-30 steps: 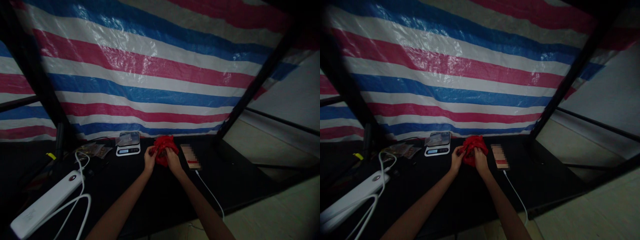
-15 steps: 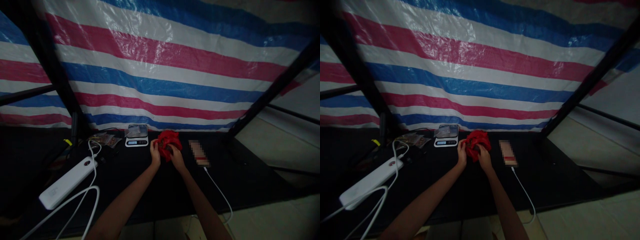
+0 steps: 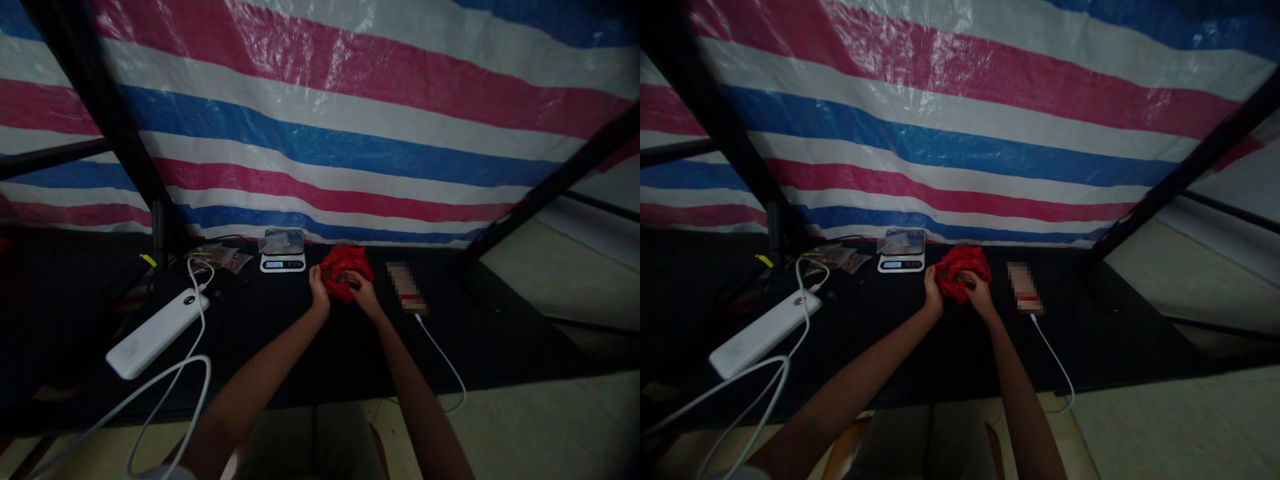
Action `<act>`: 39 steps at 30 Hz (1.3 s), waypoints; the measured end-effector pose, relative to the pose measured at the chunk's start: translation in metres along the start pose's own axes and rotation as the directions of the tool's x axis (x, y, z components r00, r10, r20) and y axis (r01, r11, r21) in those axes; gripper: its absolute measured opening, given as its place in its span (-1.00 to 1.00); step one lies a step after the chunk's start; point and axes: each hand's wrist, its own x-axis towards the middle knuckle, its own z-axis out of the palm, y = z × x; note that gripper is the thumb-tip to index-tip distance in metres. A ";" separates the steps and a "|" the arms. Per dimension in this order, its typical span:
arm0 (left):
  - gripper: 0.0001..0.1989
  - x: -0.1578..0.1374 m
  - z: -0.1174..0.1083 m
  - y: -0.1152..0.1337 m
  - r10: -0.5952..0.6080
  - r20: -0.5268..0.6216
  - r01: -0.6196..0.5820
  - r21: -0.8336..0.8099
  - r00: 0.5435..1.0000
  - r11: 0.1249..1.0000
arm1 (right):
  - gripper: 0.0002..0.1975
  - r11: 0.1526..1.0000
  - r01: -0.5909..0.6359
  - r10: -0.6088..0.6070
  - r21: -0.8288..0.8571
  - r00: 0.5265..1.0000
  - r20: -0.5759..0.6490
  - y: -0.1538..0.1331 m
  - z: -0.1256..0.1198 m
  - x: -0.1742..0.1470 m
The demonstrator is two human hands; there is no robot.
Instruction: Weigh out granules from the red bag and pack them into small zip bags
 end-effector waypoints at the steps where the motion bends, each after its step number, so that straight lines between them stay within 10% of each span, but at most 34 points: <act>1: -0.78 0.001 0.000 -0.001 -0.001 -0.002 0.001 -0.001 1.000 1.000 | -0.66 1.000 0.001 -0.001 0.018 1.000 -0.007 -0.001 -0.001 -0.001; 16: -0.83 0.010 -0.006 -0.003 0.022 0.014 -0.023 0.067 1.000 0.998 | -0.59 0.970 0.002 -0.041 -0.244 0.987 -0.154 -0.039 -0.016 -0.007; 23: -0.80 0.014 -0.003 0.011 0.053 0.031 -0.057 0.123 0.998 0.991 | -0.60 0.658 0.136 -0.092 -0.741 0.991 0.100 -0.072 -0.013 0.014; 31: -0.80 0.020 -0.005 0.007 0.031 0.016 -0.032 0.053 0.999 0.998 | -0.62 0.357 0.246 -0.094 -0.901 0.969 0.228 -0.065 0.002 0.024; 39: -0.83 0.017 0.001 0.011 0.024 0.082 -0.031 0.080 0.996 0.996 | -0.65 0.443 0.168 -0.081 -0.880 0.986 0.147 -0.047 0.011 0.020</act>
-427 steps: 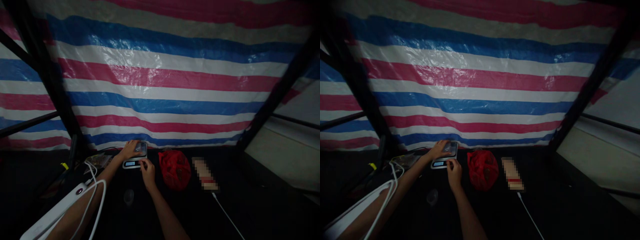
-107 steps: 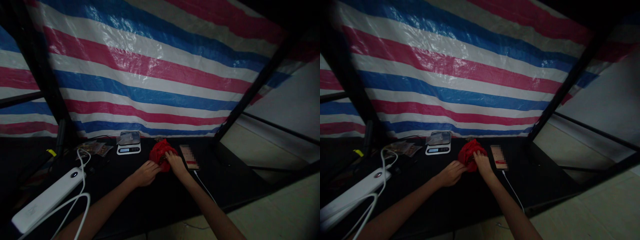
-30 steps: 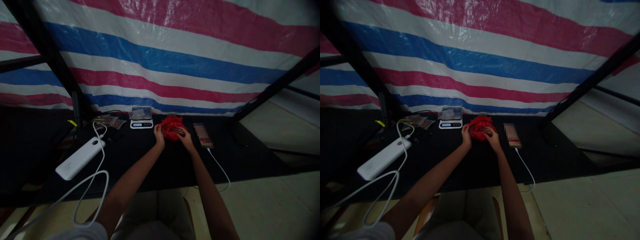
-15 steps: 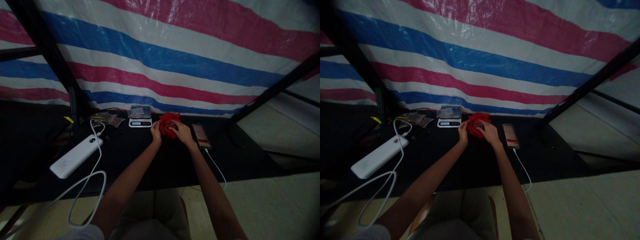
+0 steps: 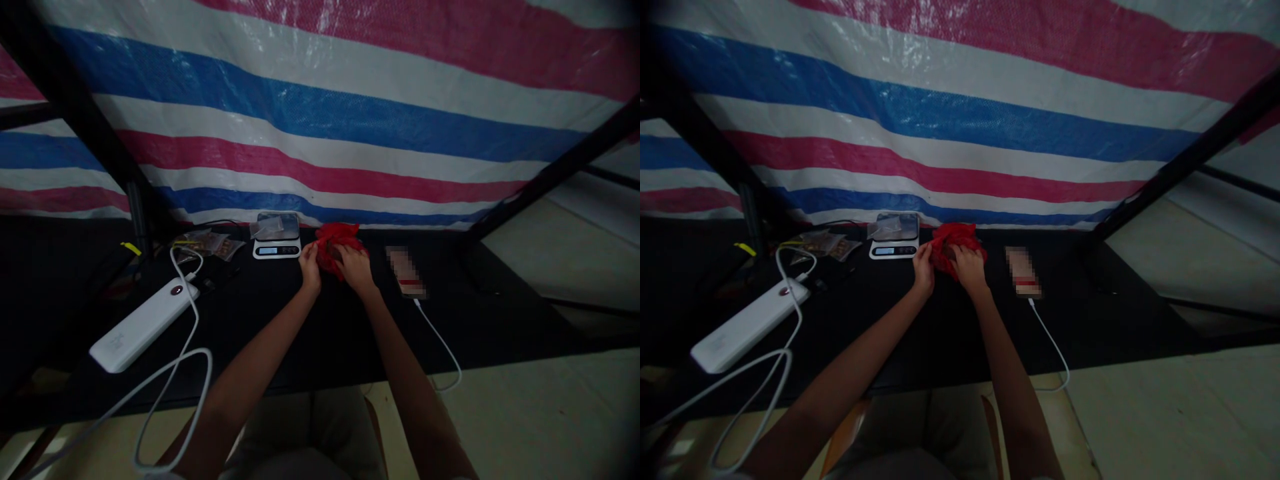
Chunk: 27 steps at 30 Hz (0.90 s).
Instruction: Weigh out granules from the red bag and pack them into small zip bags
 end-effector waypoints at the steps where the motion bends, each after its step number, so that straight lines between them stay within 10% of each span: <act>1: -0.84 -0.001 0.001 0.001 0.001 0.027 -0.001 0.011 1.000 1.000 | -0.66 1.000 -0.017 0.017 0.026 1.000 -0.003 0.001 0.002 -0.001; 14: -0.86 -0.003 0.002 0.002 0.065 0.043 -0.072 0.180 0.997 0.981 | -0.68 0.915 -0.125 0.133 0.384 0.991 0.005 0.015 0.009 -0.005; 22: -0.85 -0.012 -0.002 -0.003 -0.066 0.119 0.033 0.263 0.991 0.964 | -0.65 0.449 -0.018 0.255 0.894 0.961 -0.108 0.016 0.002 -0.002; 27: -0.82 -0.016 -0.001 0.007 -0.123 0.214 0.054 0.301 0.969 0.952 | -0.61 0.376 0.006 0.387 0.927 0.907 -0.163 0.018 -0.008 -0.005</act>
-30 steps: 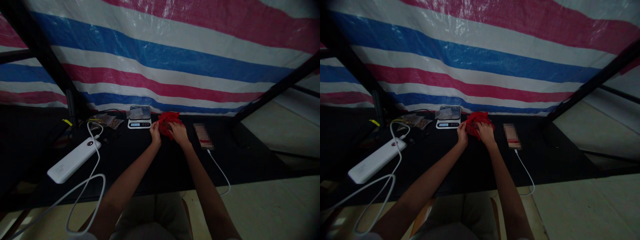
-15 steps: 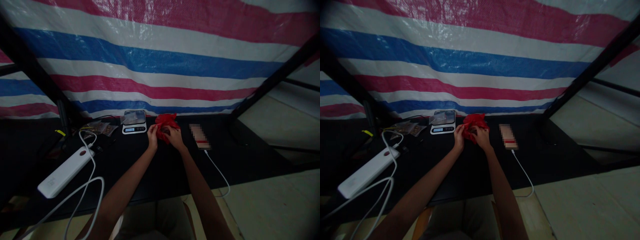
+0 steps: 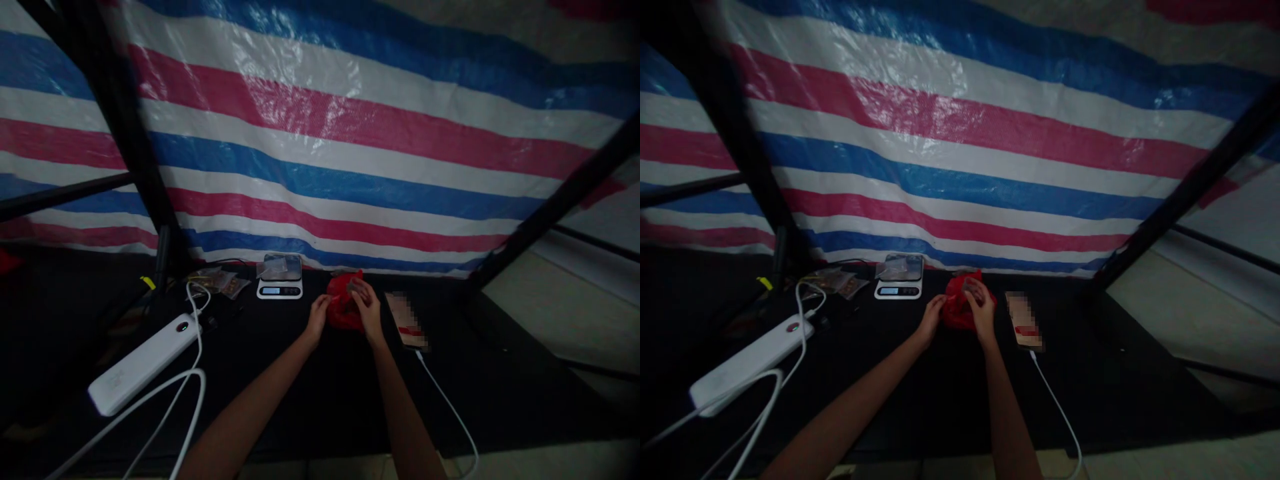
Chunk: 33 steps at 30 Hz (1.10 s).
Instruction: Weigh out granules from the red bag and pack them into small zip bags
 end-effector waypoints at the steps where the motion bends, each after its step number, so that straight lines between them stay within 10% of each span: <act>1: -0.83 0.003 -0.006 0.006 0.004 0.000 -0.004 0.004 1.000 1.000 | -0.61 1.000 -0.007 0.007 0.004 1.000 -0.021 0.000 -0.001 0.000; 5: -0.86 0.027 -0.051 0.045 0.244 -0.072 -0.226 0.197 0.967 0.954 | -0.59 0.999 -0.036 0.037 0.013 0.999 -0.027 0.006 -0.003 0.001; 8: -0.79 0.056 -0.087 0.080 0.468 0.133 -0.458 0.550 0.874 0.698 | -0.59 0.996 -0.049 0.050 -0.071 0.999 0.012 0.010 0.001 0.000; 13: -0.55 0.105 -0.124 0.110 0.337 0.386 -0.480 0.837 0.859 0.263 | -0.61 0.975 0.032 -0.004 -0.219 0.992 0.129 0.009 0.014 -0.006; 20: -0.62 0.115 -0.134 0.104 0.241 0.447 -0.489 0.858 0.862 0.157 | -0.59 0.974 0.017 0.023 -0.225 0.985 0.174 0.003 0.016 -0.006; 23: -0.58 0.100 -0.125 0.094 0.329 0.382 -0.472 0.843 0.864 0.259 | -0.57 0.979 -0.007 0.032 -0.205 0.992 0.120 0.002 0.014 -0.006; 28: -0.54 0.062 -0.093 0.068 0.229 0.148 -0.272 0.511 0.962 0.815 | -0.56 0.992 -0.022 0.029 -0.121 0.998 0.056 0.002 0.014 -0.002; 33: -0.53 0.026 -0.067 0.057 0.061 0.375 -0.123 0.142 0.925 0.982 | -0.57 0.960 0.063 -0.016 -0.272 0.985 0.173 -0.024 0.013 0.007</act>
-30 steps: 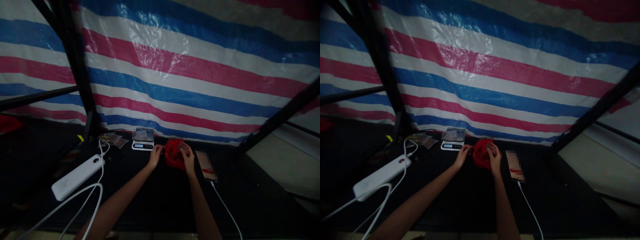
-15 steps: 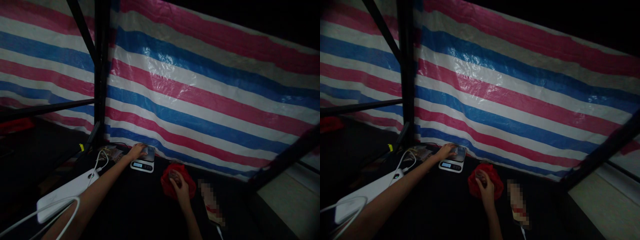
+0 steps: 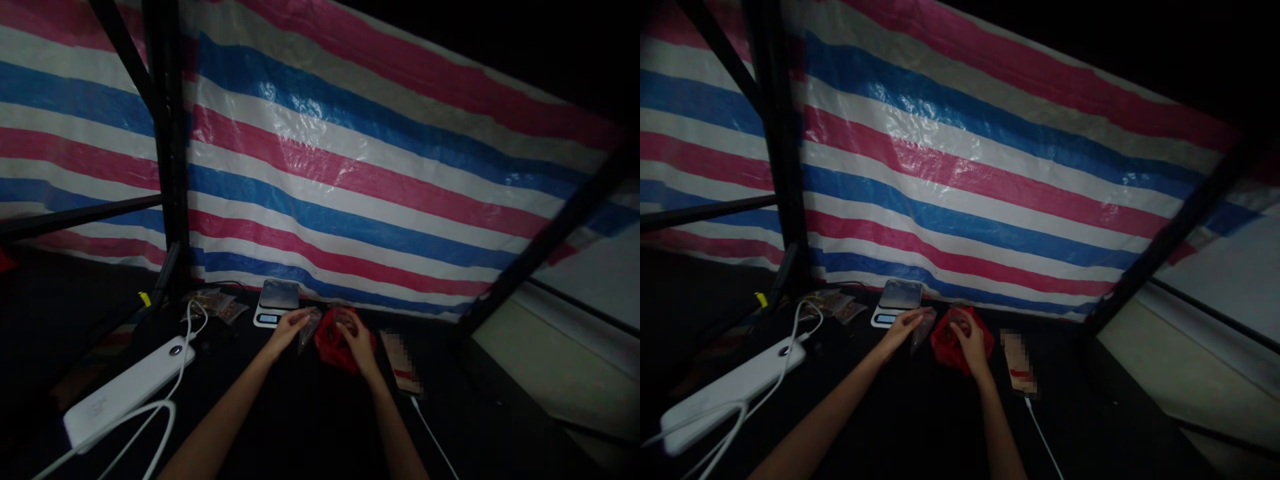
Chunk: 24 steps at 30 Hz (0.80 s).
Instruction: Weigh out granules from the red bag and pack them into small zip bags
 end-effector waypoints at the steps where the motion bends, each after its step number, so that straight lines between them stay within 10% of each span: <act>1: -0.54 -0.003 0.004 0.001 -0.005 0.007 0.005 -0.020 1.000 1.000 | -0.58 0.997 0.039 -0.034 -0.070 0.997 0.064 -0.008 -0.003 0.002; 10: -0.54 -0.010 0.008 -0.002 0.011 0.026 -0.011 0.001 1.000 1.000 | -0.61 0.616 0.479 -0.231 -0.625 0.869 0.438 -0.061 -0.013 0.015; 24: -0.56 -0.006 -0.002 -0.005 0.008 0.007 -0.009 0.111 1.000 0.994 | -0.65 0.139 0.662 -0.236 -0.737 0.745 0.624 -0.103 0.006 0.012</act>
